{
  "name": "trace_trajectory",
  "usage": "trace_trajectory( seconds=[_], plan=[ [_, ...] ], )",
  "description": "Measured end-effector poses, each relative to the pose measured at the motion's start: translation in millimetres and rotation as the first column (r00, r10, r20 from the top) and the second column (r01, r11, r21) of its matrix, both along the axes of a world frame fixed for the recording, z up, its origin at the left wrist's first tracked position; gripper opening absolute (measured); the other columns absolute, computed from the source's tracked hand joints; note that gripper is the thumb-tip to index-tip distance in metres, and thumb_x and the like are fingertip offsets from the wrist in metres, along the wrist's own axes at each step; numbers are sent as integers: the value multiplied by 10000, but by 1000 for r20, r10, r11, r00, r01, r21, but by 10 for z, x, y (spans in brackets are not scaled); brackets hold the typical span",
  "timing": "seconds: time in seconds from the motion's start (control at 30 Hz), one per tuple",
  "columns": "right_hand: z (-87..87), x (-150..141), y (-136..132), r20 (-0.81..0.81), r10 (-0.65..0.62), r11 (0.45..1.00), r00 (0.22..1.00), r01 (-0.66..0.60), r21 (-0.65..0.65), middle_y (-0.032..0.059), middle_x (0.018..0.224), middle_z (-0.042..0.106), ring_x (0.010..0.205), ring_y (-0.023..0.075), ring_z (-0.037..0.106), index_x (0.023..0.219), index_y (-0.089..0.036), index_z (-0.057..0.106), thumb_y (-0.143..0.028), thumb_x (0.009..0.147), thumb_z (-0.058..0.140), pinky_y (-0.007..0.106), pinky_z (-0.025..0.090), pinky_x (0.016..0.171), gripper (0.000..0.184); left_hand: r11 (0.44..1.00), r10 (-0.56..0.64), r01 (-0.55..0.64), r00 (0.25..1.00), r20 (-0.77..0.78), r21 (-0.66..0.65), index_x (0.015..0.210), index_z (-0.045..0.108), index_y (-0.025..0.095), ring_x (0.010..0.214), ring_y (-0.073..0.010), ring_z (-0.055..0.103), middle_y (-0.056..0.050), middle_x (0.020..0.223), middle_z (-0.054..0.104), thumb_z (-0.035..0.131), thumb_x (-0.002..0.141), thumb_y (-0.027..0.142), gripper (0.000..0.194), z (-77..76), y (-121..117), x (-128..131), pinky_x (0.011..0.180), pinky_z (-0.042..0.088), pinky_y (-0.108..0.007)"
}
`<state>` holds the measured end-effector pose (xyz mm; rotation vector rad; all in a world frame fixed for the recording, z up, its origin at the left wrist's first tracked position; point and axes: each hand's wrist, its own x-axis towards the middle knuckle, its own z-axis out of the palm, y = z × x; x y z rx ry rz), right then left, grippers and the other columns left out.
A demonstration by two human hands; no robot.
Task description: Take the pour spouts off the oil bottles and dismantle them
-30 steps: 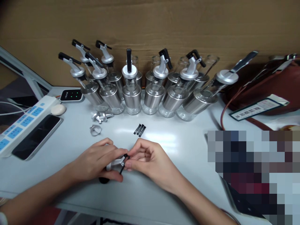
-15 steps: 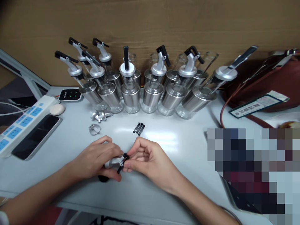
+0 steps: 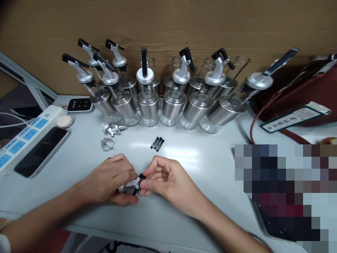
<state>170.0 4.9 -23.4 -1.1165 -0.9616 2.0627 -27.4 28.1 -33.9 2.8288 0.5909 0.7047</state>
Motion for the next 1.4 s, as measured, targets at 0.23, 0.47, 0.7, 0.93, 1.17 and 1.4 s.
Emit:
trace_trajectory(
  seconds=[0.23, 0.47, 0.7, 0.93, 1.17, 1.4],
  plan=[
    [-48, -15, 1, -44, 10, 999, 999, -8, 44, 3, 603, 706, 563, 94, 658, 720, -165, 555, -292, 728, 747, 194, 512, 564, 231, 1000, 5, -5, 999, 39, -6, 660, 531, 155, 486, -109, 425, 20, 527, 499, 342, 942, 355, 394, 14, 12, 14, 516, 370, -251],
    [-61, -19, -29, -37, 41, 997, 998, -38, 65, 6, 644, 699, 599, 111, 666, 869, -147, 683, -311, 735, 739, 228, 534, 611, 218, 998, 11, -6, 997, 75, -70, 696, 503, 161, 488, -106, 425, 28, 531, 493, 399, 877, 275, 237, 32, -22, 17, 513, 388, -237],
    [-87, -40, -53, -20, 17, 1000, 1000, -18, -15, 4, 582, 689, 528, 105, 637, 835, -136, 694, -343, 682, 777, 223, 522, 553, 270, 992, -20, 32, 996, 92, -126, 736, 471, 172, 492, -114, 397, 34, 535, 465, 389, 809, 173, 110, 0, -33, 14, 495, 384, -222],
    [-67, -33, -35, -17, 19, 1000, 1000, -18, 15, -4, 593, 683, 540, 92, 634, 832, -134, 696, -329, 684, 775, 206, 515, 560, 257, 993, -35, 42, 997, 63, -111, 740, 488, 166, 510, -120, 412, 18, 549, 489, 386, 819, 181, 130, -16, -21, 9, 517, 413, -233],
    [-37, -15, -31, -3, 34, 998, 999, -34, 47, 1, 637, 682, 584, 106, 635, 880, -147, 699, -299, 702, 758, 238, 523, 612, 242, 995, -33, 38, 998, 59, -91, 741, 498, 164, 517, -115, 406, 13, 557, 497, 365, 846, 168, 169, -8, -5, -17, 524, 411, -228],
    [-29, 2, -38, 65, 22, 989, 998, -31, 142, -17, 667, 663, 632, 103, 611, 849, -181, 692, -238, 717, 734, 218, 479, 629, 150, 998, -48, 50, 997, 62, -40, 730, 506, 155, 527, -120, 424, 1, 563, 508, 301, 964, 293, 340, -16, 33, -27, 544, 413, -243]
  ],
)
